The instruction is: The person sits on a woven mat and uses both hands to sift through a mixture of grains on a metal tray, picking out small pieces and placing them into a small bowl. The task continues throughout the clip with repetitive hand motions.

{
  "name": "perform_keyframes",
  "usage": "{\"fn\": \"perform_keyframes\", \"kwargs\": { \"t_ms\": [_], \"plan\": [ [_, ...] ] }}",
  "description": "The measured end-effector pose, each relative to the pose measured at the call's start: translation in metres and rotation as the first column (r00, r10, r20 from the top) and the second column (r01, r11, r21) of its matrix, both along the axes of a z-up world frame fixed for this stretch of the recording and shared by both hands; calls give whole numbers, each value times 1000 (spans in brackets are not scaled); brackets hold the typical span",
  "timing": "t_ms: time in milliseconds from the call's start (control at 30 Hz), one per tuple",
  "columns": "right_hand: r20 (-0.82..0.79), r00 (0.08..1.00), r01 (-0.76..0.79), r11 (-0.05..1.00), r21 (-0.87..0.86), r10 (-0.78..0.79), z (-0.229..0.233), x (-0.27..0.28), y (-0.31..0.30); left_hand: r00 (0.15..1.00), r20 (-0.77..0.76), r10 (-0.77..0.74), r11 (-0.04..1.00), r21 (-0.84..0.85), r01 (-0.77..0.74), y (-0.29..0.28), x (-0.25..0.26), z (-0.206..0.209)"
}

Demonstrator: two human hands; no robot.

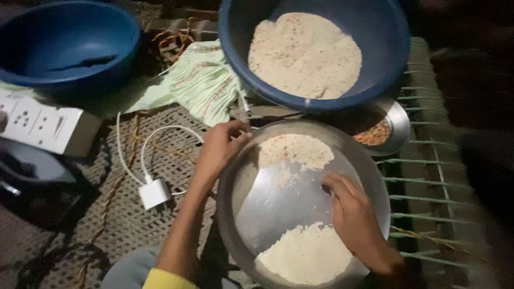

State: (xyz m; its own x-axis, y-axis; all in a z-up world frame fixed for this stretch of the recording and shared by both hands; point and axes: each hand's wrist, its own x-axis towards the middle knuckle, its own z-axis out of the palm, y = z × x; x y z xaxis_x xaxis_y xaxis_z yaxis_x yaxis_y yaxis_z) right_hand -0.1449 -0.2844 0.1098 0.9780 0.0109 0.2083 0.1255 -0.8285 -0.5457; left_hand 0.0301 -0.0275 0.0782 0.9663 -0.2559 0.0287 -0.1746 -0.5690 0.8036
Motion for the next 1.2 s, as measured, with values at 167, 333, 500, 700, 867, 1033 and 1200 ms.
{"fn": "perform_keyframes", "kwargs": {
  "t_ms": [167,333,500,700,867,1033,1200],
  "plan": [
    [-315,949,69,989,128,-25,3,10,29,992,-78,95,987,-121,-104,0,12,-24],
    [-343,932,-136,990,-26,119,7,20,46,781,-623,-52,872,-409,-268,-1,24,-56],
    [-332,908,-311,942,-130,254,-14,19,39,893,-437,-113,920,-384,-72,-8,33,-77],
    [-216,913,-374,920,-115,345,-18,11,28,888,-449,-104,992,-109,61,6,28,-49],
    [-316,916,-286,955,-81,247,-13,13,32,922,-373,-103,978,132,163,8,20,-28],
    [-325,941,-111,993,-29,96,-24,15,31,982,-188,-14,934,348,81,3,15,-27],
    [-206,955,-242,961,-135,212,-30,20,43,980,-198,21,943,330,46,-4,9,-10]
  ]
}}
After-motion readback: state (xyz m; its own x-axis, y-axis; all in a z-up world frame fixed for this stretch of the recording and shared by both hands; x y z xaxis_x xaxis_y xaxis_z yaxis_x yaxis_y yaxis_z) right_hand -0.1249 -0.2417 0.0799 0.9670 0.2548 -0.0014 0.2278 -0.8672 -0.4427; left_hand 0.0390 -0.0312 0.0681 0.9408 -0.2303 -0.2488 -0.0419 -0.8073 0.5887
